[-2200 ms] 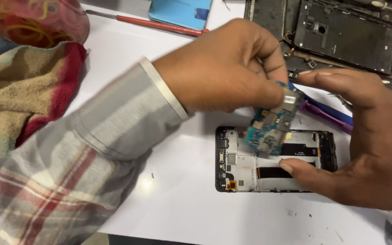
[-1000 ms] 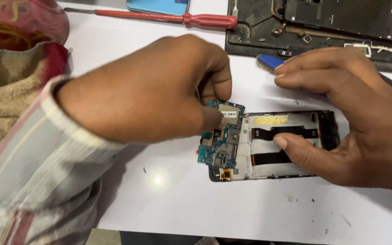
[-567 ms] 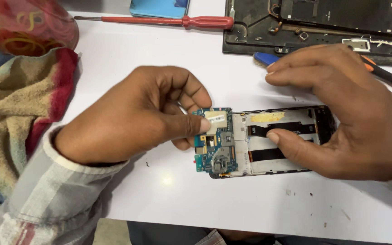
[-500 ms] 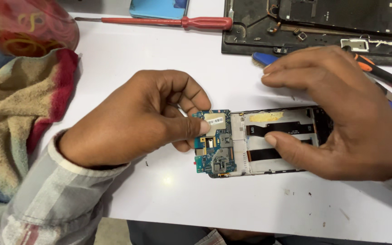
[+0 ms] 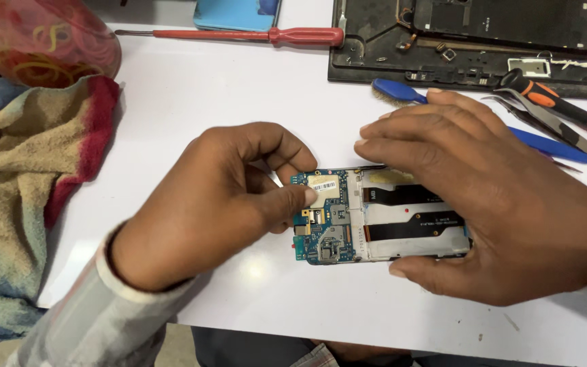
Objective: The person cleans the interior of a disassembled mobile phone with a brush, then uses a pick and tweezers to reposition the motherboard and connect ribbon cables inside the phone chassis.
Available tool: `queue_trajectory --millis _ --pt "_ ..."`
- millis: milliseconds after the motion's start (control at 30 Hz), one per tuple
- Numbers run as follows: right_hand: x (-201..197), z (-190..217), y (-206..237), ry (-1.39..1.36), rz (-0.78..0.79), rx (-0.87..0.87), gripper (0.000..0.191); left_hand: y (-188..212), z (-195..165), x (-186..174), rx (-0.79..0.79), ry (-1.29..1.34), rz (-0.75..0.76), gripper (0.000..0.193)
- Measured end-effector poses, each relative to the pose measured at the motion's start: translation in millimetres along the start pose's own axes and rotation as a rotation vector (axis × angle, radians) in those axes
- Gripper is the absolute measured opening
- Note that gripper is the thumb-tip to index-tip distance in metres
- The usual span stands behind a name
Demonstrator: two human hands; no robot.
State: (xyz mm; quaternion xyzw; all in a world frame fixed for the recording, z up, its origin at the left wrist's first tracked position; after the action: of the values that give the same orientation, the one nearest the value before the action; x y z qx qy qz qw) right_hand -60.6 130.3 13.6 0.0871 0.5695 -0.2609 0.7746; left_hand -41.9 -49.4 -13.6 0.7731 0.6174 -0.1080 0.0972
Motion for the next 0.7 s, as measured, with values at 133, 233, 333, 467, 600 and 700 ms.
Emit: queue_trajectory --millis 133,233,333,467,600,700 --pt "3 2 0 0.042 0.011 -0.014 0.105 7 -4 -1 0.104 -0.080 -0.075 0.018" --pt "6 1 0 0.058 0.033 0.022 0.105 12 -9 -1 0.173 -0.102 -0.130 0.020" --pt "9 0 -1 0.064 0.057 0.034 0.104 14 -10 -2 0.163 -0.173 -0.194 0.020" --pt "12 -1 -2 0.098 0.081 0.026 0.103 17 -17 1 0.193 -0.247 -0.255 0.019" --pt "12 -2 -2 0.069 0.090 0.030 0.100 19 -25 1 0.264 -0.360 -0.260 0.024" --pt "13 -2 -1 0.076 0.092 0.032 0.100 23 -20 -3 0.202 -0.307 -0.244 0.030"
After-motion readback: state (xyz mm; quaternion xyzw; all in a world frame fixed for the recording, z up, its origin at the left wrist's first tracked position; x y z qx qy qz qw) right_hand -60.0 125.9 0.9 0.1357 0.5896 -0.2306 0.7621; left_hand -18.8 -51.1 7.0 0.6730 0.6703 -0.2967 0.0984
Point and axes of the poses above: each hand's wrist, its own y-axis away from the middle knuckle, its own x-axis out of the palm, z = x × y, the point moved 8 cm from there along -y, towards the middle knuckle, and after that the axes turned 13 degrees about x, right-handed, at the moved point
